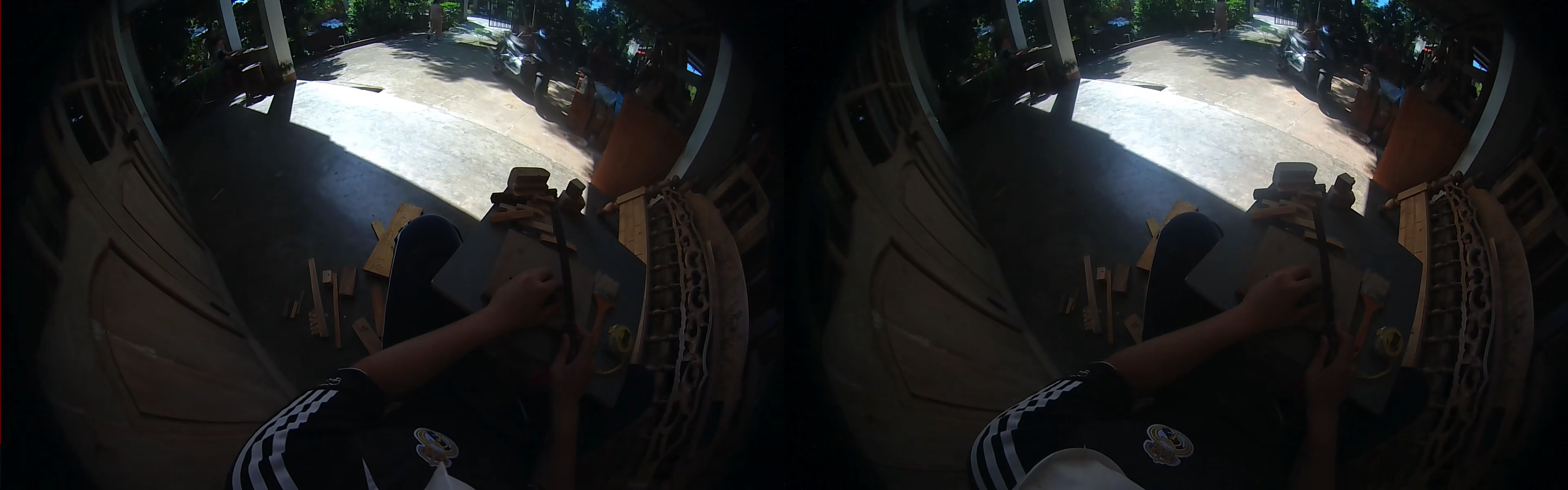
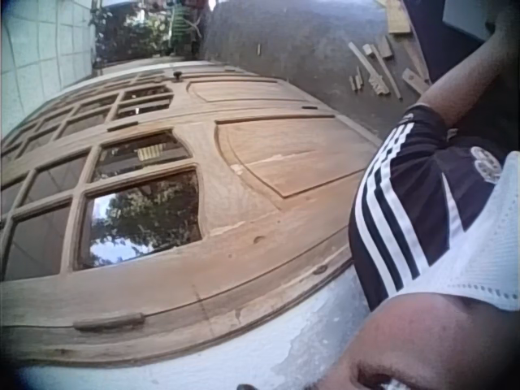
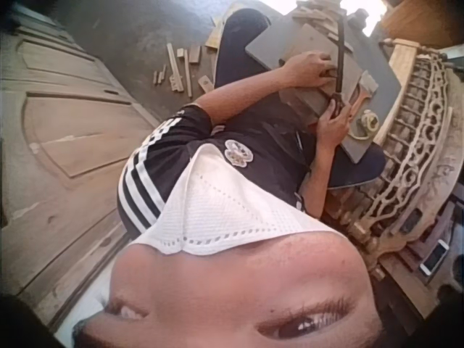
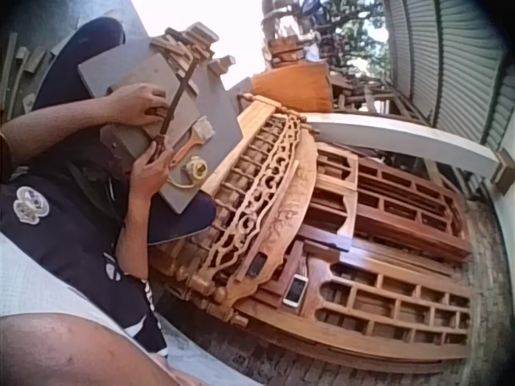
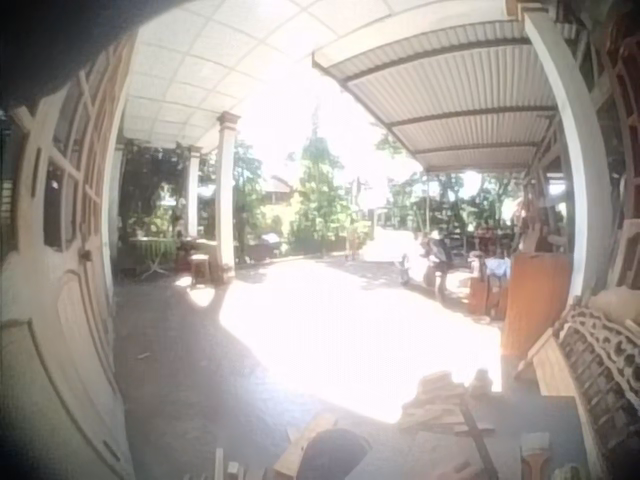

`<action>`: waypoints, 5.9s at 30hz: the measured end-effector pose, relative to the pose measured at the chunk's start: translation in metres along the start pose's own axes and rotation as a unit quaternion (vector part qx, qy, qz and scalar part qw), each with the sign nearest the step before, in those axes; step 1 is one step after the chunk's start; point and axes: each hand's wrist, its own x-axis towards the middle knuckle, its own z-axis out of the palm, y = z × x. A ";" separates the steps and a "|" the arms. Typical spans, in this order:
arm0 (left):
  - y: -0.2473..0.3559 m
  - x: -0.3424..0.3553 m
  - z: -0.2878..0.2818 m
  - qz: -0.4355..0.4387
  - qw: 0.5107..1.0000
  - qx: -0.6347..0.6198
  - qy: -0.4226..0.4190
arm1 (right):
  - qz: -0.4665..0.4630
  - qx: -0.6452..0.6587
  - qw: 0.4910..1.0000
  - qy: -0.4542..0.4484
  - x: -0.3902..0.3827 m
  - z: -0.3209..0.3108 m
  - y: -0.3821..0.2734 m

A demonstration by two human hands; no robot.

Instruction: Manually sawing a small block of wood using a handheld saw blade.

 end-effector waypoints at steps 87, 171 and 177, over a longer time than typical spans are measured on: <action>0.004 -0.002 -0.015 0.081 0.993 0.086 0.008 | 0.011 0.036 0.999 -0.013 0.001 -0.004 -0.015; 0.021 0.012 -0.007 -0.060 0.998 -0.012 -0.008 | -0.007 -0.074 0.994 -0.074 0.015 -0.048 -0.031; 0.020 0.010 0.001 -0.052 0.998 -0.030 0.004 | -0.041 -0.060 0.995 -0.063 -0.016 -0.060 -0.022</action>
